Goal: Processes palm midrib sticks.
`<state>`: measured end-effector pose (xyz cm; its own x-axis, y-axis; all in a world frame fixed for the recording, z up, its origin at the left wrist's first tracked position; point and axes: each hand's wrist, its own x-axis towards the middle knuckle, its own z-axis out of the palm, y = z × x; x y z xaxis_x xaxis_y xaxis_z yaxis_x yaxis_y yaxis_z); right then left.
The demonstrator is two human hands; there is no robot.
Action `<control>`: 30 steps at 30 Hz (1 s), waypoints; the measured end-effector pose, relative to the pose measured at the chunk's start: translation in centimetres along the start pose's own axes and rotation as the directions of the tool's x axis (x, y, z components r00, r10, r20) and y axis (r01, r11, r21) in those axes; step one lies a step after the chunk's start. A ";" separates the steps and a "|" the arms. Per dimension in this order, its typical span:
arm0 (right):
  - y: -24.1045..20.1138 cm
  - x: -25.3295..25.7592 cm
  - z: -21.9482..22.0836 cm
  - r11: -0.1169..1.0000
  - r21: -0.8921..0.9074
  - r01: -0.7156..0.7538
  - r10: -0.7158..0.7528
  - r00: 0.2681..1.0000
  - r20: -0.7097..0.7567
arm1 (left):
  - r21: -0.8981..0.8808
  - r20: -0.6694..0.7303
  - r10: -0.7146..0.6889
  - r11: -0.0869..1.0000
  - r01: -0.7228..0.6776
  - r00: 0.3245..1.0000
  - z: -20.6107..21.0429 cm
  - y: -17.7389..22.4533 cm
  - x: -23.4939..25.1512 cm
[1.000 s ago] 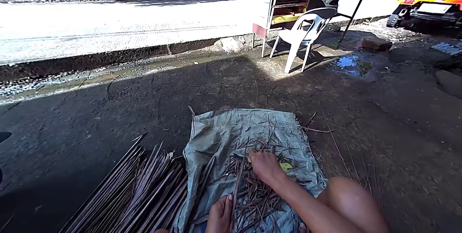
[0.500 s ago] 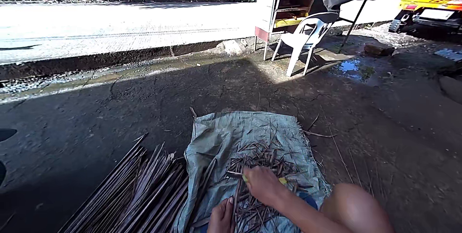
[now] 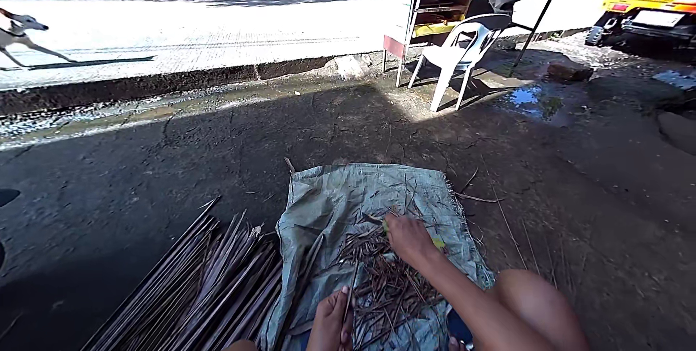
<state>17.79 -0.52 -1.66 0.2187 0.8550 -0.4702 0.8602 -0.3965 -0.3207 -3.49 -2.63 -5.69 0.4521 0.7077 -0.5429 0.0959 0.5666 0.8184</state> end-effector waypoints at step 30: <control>-1.1 -0.2 1.9 0.990 -0.115 0.085 -0.078 0.995 0.069 | 0.023 -0.012 -0.012 1.000 0.012 1.000 0.5 0.0 0.1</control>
<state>15.97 -0.89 -2.80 0.1189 0.8580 -0.4996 0.9230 -0.2810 -0.2630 -3.01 -2.72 -5.64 0.4407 0.7058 -0.5546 0.1220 0.5650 0.8160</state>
